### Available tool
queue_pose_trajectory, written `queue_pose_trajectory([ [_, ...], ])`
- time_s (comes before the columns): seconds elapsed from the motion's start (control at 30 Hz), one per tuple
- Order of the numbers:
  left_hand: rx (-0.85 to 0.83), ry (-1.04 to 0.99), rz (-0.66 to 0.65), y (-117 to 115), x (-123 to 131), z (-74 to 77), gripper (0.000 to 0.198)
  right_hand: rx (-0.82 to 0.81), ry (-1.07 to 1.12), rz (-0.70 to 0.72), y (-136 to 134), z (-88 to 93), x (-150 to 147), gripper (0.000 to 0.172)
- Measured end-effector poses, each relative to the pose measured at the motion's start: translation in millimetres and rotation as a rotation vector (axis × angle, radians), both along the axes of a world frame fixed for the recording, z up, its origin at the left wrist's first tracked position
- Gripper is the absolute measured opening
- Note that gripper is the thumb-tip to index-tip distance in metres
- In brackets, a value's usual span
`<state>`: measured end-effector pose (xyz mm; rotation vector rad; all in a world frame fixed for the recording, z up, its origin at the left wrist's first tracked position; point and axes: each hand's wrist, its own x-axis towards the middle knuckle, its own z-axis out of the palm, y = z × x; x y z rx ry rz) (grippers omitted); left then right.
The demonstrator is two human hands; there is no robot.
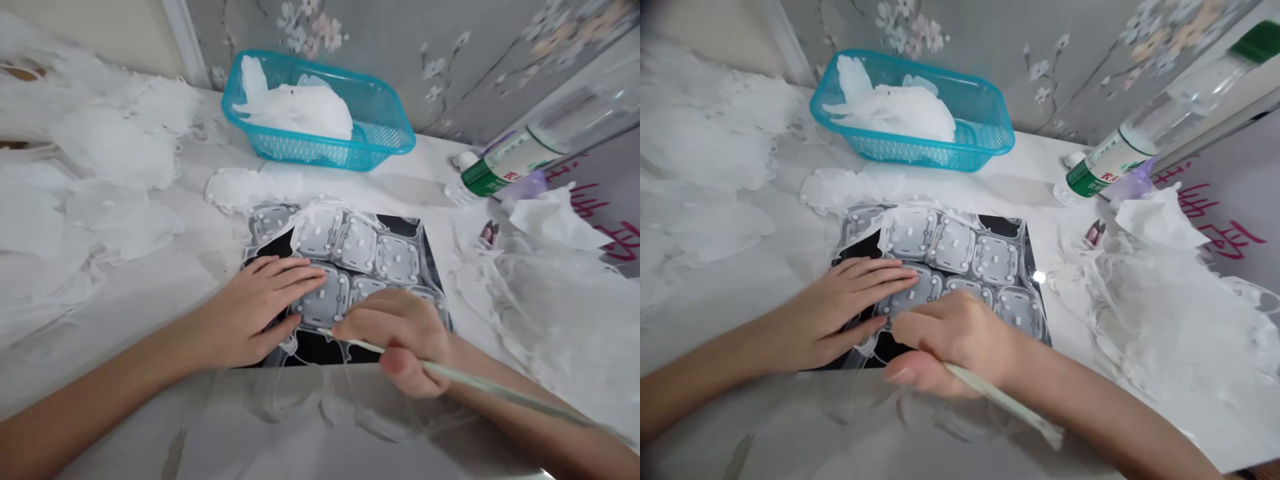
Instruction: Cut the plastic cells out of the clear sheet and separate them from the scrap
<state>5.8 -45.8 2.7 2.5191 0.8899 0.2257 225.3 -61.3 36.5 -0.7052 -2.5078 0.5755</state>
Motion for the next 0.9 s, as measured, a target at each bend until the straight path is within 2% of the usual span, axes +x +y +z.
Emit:
queue_pose_trajectory([
  [0.07, -0.008, -0.004, -0.002, -0.7, -0.8, 0.1, 0.050, -0.021, 0.096, -0.012, -0.6, -7.4, -3.0, 0.066],
  [0.27, -0.008, -0.025, 0.011, -2.4, -1.4, -0.6, 0.050, -0.009, 0.095, -0.037, -1.0, -12.4, -6.3, 0.064],
  [0.43, -0.007, -0.046, 0.007, -1.7, -0.4, -1.0, 0.050, 0.123, 0.111, 0.011, -6.7, -15.2, -9.8, 0.062],
  [0.63, 0.002, -0.040, 0.019, 0.0, 1.5, -1.0, 0.049, 0.245, -0.033, 0.095, -11.4, -7.6, -12.6, 0.058],
  [0.9, -0.019, -0.038, 0.032, -1.0, -1.9, 0.2, 0.050, 0.077, -0.168, 0.098, -4.1, 11.6, -4.5, 0.058],
])
